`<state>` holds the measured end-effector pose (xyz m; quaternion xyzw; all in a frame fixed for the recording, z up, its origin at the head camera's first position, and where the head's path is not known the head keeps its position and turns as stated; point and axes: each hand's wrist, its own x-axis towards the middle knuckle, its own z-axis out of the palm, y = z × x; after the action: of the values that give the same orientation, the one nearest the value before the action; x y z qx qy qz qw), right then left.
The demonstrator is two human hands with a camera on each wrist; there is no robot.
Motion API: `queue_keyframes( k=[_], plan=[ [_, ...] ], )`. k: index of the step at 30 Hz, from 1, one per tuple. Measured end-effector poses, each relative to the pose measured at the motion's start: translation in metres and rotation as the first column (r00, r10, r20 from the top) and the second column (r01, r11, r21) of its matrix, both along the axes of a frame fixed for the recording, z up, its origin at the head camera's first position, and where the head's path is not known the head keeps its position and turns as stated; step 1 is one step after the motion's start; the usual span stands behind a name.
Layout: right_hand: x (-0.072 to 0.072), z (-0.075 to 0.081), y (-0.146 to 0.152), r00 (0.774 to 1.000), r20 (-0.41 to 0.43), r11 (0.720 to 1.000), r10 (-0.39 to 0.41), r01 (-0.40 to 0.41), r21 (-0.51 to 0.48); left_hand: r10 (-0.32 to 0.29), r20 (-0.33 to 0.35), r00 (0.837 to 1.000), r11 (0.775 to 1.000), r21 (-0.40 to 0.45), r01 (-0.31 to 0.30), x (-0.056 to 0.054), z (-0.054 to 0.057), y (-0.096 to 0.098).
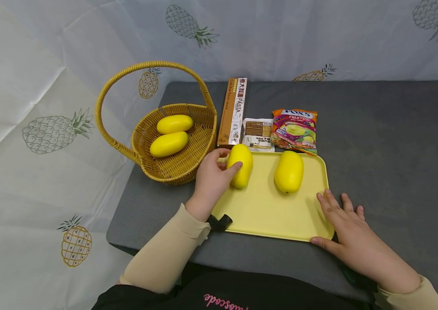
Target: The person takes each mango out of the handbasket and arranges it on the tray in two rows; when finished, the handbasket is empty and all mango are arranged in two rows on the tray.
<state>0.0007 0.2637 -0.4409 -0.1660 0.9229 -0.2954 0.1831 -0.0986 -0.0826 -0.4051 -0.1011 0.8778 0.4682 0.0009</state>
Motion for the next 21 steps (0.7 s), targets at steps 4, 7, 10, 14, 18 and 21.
queue_keyframes(
  k=[4, 7, 10, 14, 18, 21],
  plan=[
    [-0.001, 0.0, -0.001, 1.0, 0.002, 1.0, -0.001, 0.001, 0.008, -0.012, 0.001, 1.0, 0.999, -0.034, 0.012, 0.003, 0.003, -0.001],
    [-0.001, 0.0, -0.001, 1.0, 0.002, 1.0, -0.001, 0.001, 0.01, -0.024, 0.0, 1.0, 0.998, -0.054, 0.024, 0.006, 0.007, -0.001],
    [-0.001, -0.001, -0.001, 1.0, 0.0, 1.0, 0.001, -0.001, 0.007, -0.037, -0.011, 0.999, 0.997, -0.065, 0.036, 0.009, 0.011, -0.002],
    [-0.001, -0.002, 0.0, 1.0, 0.002, 1.0, 0.005, -0.005, 0.002, -0.052, -0.02, 0.998, 0.997, -0.065, 0.05, 0.013, 0.018, -0.002],
    [-0.002, -0.003, 0.001, 1.0, 0.008, 1.0, 0.004, -0.004, 0.003, -0.065, -0.024, 0.998, 0.996, -0.061, 0.064, 0.017, 0.024, -0.002],
    [-0.002, -0.003, 0.001, 1.0, 0.012, 1.0, 0.003, -0.003, 0.007, -0.069, -0.02, 0.997, 0.996, -0.055, 0.068, 0.019, 0.029, -0.002]
  ],
)
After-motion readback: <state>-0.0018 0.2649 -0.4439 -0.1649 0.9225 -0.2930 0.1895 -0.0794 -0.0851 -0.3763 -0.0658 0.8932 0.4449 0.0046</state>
